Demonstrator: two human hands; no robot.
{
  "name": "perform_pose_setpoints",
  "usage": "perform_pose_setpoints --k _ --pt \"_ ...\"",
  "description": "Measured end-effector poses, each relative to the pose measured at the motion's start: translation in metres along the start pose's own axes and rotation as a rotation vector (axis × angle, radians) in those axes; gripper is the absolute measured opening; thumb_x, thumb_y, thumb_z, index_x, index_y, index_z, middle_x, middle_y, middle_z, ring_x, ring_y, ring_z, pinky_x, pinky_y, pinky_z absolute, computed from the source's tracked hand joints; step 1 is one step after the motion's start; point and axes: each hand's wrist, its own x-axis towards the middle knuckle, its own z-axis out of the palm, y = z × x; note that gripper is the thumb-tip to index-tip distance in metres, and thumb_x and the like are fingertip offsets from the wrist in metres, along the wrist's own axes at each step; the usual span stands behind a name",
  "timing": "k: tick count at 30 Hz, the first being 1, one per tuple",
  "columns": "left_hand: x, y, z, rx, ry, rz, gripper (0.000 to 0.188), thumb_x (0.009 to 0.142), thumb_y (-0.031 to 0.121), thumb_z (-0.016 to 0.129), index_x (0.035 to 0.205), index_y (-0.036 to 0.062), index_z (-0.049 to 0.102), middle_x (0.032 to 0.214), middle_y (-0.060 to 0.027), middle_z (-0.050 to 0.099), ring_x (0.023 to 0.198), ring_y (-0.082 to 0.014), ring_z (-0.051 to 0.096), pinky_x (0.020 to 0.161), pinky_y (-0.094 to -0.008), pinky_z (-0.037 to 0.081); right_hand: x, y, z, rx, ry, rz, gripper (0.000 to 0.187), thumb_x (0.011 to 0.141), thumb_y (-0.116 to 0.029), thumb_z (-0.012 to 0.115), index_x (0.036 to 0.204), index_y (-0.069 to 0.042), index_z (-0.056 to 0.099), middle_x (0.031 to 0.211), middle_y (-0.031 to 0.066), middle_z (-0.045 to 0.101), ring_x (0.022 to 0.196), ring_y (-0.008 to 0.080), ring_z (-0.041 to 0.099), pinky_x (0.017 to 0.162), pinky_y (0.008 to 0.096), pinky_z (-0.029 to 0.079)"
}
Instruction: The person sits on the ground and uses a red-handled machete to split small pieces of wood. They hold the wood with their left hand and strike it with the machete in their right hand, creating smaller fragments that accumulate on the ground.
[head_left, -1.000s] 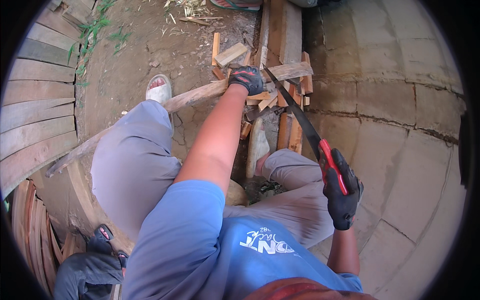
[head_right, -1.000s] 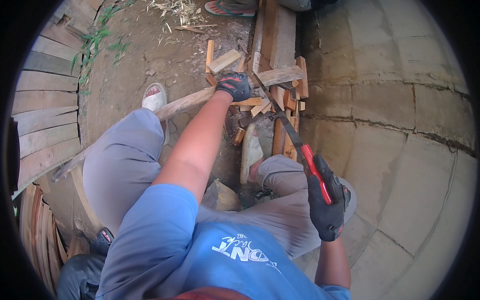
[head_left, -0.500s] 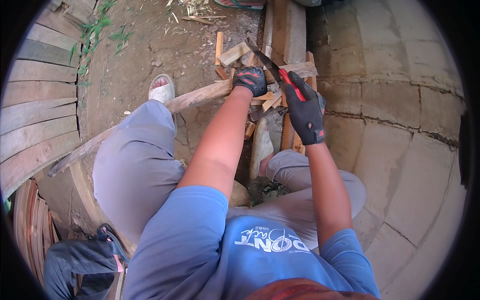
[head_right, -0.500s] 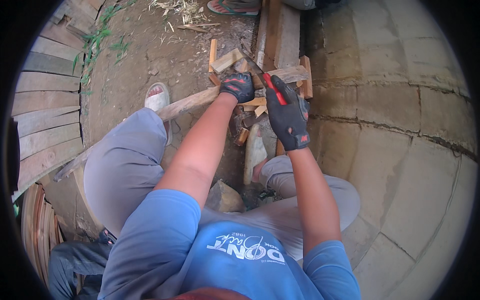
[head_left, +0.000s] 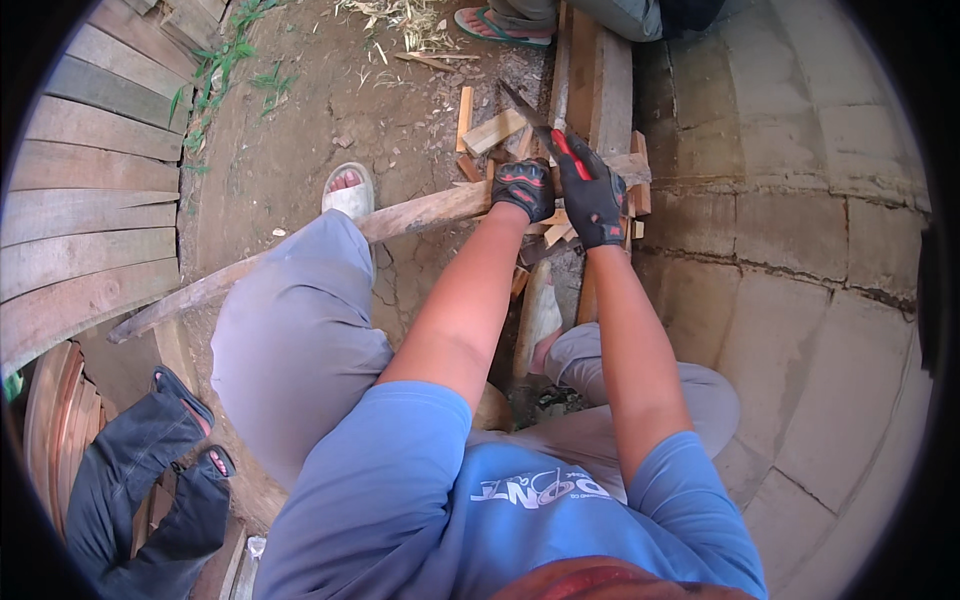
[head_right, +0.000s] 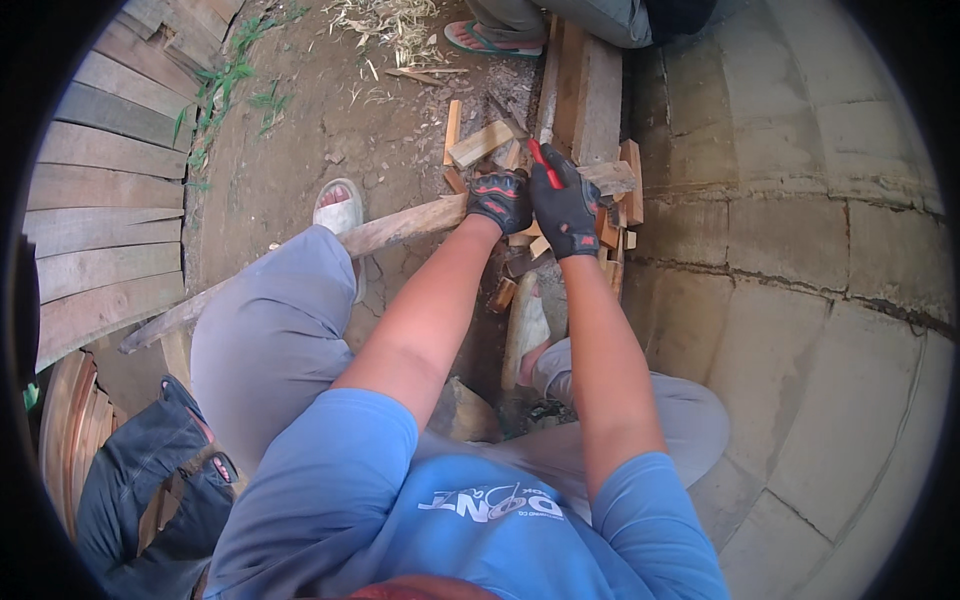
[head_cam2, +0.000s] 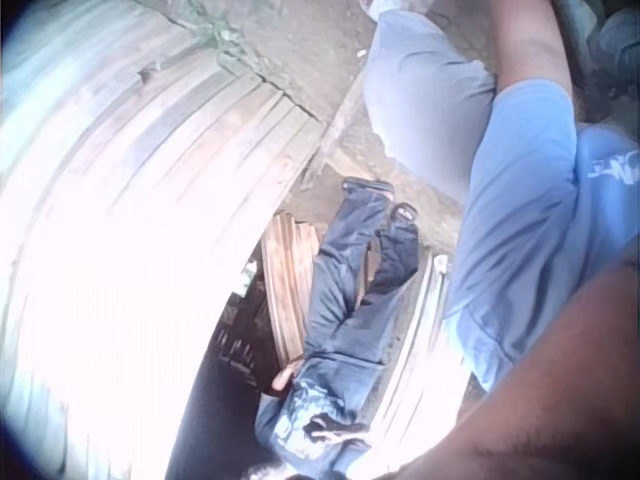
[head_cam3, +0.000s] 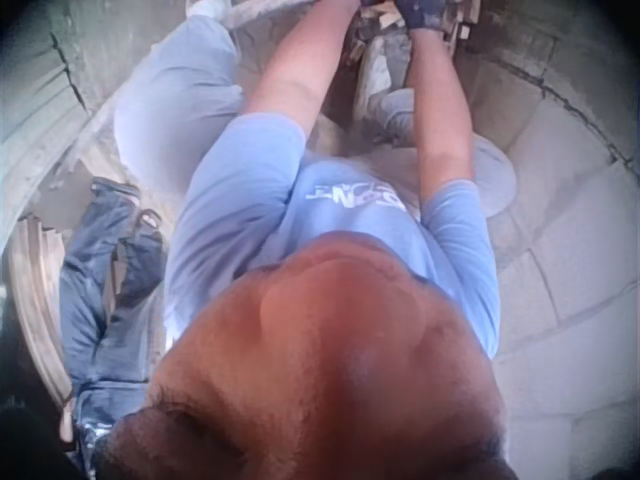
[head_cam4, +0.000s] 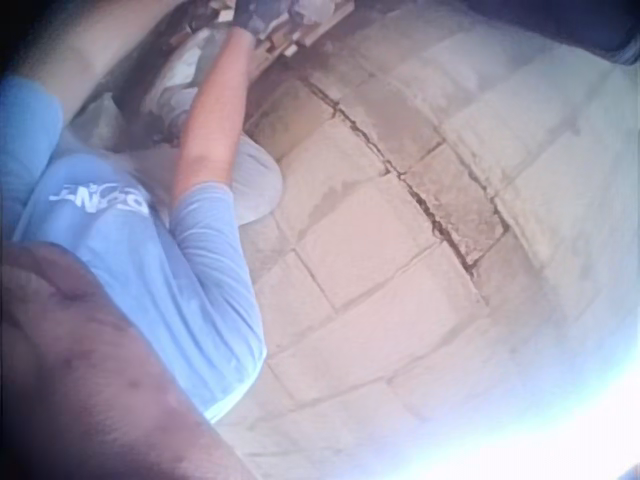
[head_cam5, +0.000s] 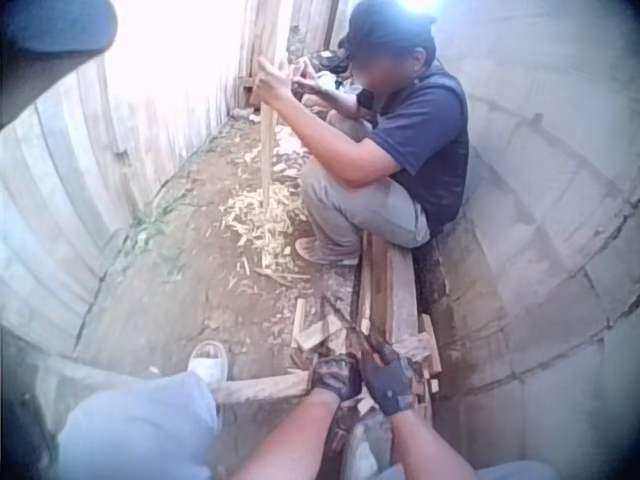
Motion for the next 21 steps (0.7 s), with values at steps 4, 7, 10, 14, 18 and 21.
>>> perform_pose_setpoints --k 4,7,10,14,18,21 --pt "-0.001 -0.001 0.01 0.035 0.111 -0.006 0.026 0.086 0.022 0.069 0.106 0.0082 0.078 0.113 -0.0172 0.079 0.108 -0.0322 0.077 0.092 -0.0449 0.06 -0.02 0.013 0.003 0.085 0.02 0.009 0.044 0.103 -0.031 0.07 0.143 -0.012 0.07 0.131 0.0193 0.075 0.119 0.0305 0.074 0.1 0.0411 0.056" --pt "0.001 -0.003 0.014 0.056 0.11 0.005 0.026 0.086 0.022 0.069 0.107 0.0073 0.076 0.111 -0.0184 0.078 0.107 -0.0334 0.077 0.091 -0.0453 0.06 -0.03 0.009 -0.003 0.167 0.005 -0.002 0.046 0.106 -0.031 0.069 0.147 -0.012 0.067 0.134 0.018 0.075 0.123 0.0298 0.073 0.104 0.0419 0.055" --pt "0.002 -0.006 0.018 0.064 0.122 0.023 0.028 0.088 0.023 0.069 0.109 0.0054 0.073 0.109 -0.0203 0.077 0.106 -0.0354 0.076 0.091 -0.0465 0.059 -0.035 0.006 -0.01 0.129 -0.018 -0.029 0.047 0.106 -0.03 0.068 0.15 -0.013 0.065 0.136 0.017 0.074 0.128 0.0296 0.07 0.109 0.0417 0.052" --pt "-0.003 -0.004 0.026 0.086 0.268 0.026 0.023 0.088 0.021 0.069 0.106 0.0081 0.074 0.104 -0.0164 0.077 0.101 -0.0331 0.076 0.088 -0.0463 0.058 -0.032 -0.004 -0.015 0.115 -0.078 0.036 0.049 0.106 -0.032 0.067 0.152 -0.014 0.063 0.145 0.0184 0.069 0.136 0.0319 0.065 0.113 0.0424 0.049" --pt "-0.008 0.0 0.028 0.092 0.295 0.03 0.026 0.09 0.019 0.068 0.113 0.0085 0.071 0.103 -0.0146 0.076 0.101 -0.0321 0.075 0.088 -0.0466 0.056 -0.024 -0.019 -0.021 -0.049 -0.094 0.112 0.05 0.106 -0.034 0.066 0.151 -0.012 0.063 0.142 0.0209 0.07 0.134 0.0353 0.066 0.111 0.0432 0.05" --pt "-0.009 0.003 0.027 0.118 0.29 0.036 0.028 0.089 0.018 0.067 0.115 0.0087 0.07 0.104 -0.0141 0.075 0.102 -0.0318 0.075 0.087 -0.0468 0.056 -0.029 -0.017 -0.035 0.048 -0.074 0.148 0.048 0.106 -0.034 0.065 0.148 -0.012 0.066 0.137 0.0219 0.072 0.131 0.0364 0.068 0.109 0.0429 0.051"
